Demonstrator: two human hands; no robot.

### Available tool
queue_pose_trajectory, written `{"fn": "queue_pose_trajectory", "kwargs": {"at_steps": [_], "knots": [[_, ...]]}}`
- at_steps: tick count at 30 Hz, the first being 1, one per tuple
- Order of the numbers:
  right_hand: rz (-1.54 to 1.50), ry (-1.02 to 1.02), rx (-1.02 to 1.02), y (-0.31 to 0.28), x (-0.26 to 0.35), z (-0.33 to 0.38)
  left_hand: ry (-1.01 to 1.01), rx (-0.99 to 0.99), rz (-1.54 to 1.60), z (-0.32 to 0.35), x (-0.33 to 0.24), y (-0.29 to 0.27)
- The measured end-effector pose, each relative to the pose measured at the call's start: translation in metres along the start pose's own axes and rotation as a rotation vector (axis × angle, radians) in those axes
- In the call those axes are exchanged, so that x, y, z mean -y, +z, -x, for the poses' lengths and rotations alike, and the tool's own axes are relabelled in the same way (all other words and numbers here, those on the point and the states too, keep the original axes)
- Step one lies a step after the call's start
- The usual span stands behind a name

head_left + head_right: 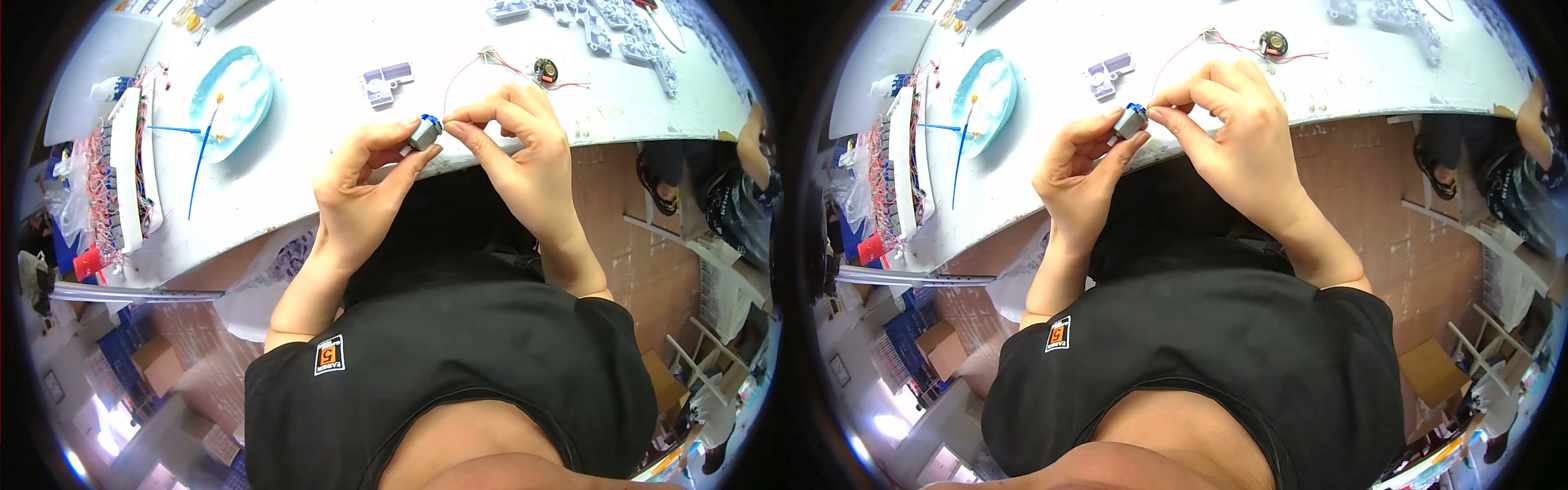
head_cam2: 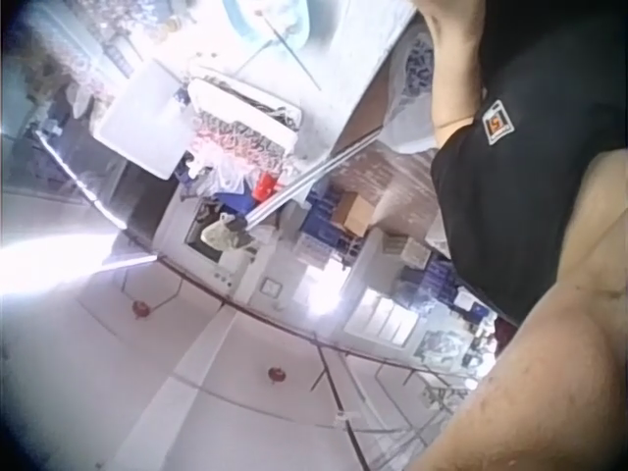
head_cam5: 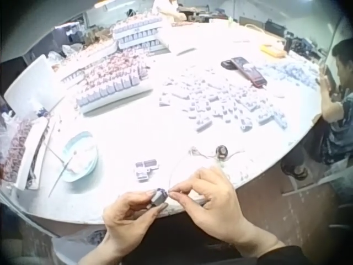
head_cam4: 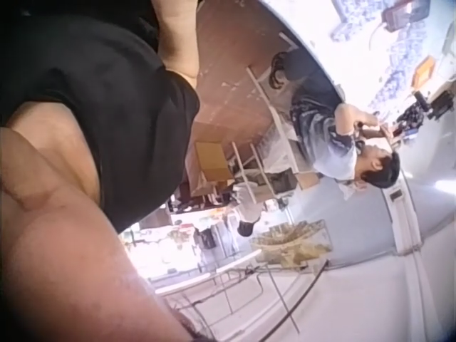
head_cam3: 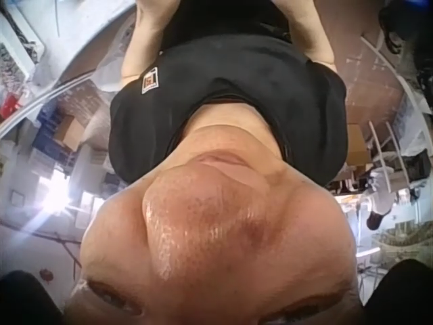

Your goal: Assemble small electronic motors and plastic housing parts on a workbench.

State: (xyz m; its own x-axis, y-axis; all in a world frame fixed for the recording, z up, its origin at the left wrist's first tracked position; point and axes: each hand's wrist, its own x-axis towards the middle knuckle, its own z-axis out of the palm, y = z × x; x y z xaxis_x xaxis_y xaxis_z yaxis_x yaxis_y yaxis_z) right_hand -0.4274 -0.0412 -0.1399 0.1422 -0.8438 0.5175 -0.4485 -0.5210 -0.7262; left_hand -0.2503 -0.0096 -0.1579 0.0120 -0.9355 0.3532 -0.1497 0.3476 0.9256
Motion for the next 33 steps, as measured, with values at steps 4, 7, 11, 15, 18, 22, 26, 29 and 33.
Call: {"fn": "queue_pose_trajectory", "kwargs": {"at_steps": [4,7,11,15,18,22,26,29,33], "knots": [[-0.105,0.122,0.098,-0.002,0.0,-0.003,-0.119,0.065,0.156,-0.005,-0.005,-0.004],[-0.125,0.14,0.139,-0.008,-0.003,-0.008,-0.185,0.073,0.233,-0.008,-0.007,-0.007],[-0.121,0.11,0.056,-0.016,-0.006,-0.016,-0.298,0.082,0.253,-0.011,-0.013,-0.011],[-0.044,-0.25,0.118,-0.015,-0.001,-0.027,-0.299,0.087,0.291,-0.012,-0.015,-0.012],[-0.112,-0.176,0.286,-0.015,-0.001,-0.028,-0.269,0.099,0.306,-0.013,-0.015,-0.014],[0.042,-0.14,0.243,-0.021,0.005,-0.027,-0.244,0.06,0.341,-0.009,-0.011,-0.013],[0.055,-0.092,0.215,-0.017,0.006,-0.021,-0.17,0.039,0.372,-0.008,-0.007,-0.009],[0.039,-0.049,0.212,-0.014,0.007,-0.018,-0.033,0.027,0.242,-0.006,-0.001,-0.007],[0.027,0.012,0.229,-0.012,0.004,-0.017,0.119,0.027,0.008,-0.003,0.001,-0.003]]}}
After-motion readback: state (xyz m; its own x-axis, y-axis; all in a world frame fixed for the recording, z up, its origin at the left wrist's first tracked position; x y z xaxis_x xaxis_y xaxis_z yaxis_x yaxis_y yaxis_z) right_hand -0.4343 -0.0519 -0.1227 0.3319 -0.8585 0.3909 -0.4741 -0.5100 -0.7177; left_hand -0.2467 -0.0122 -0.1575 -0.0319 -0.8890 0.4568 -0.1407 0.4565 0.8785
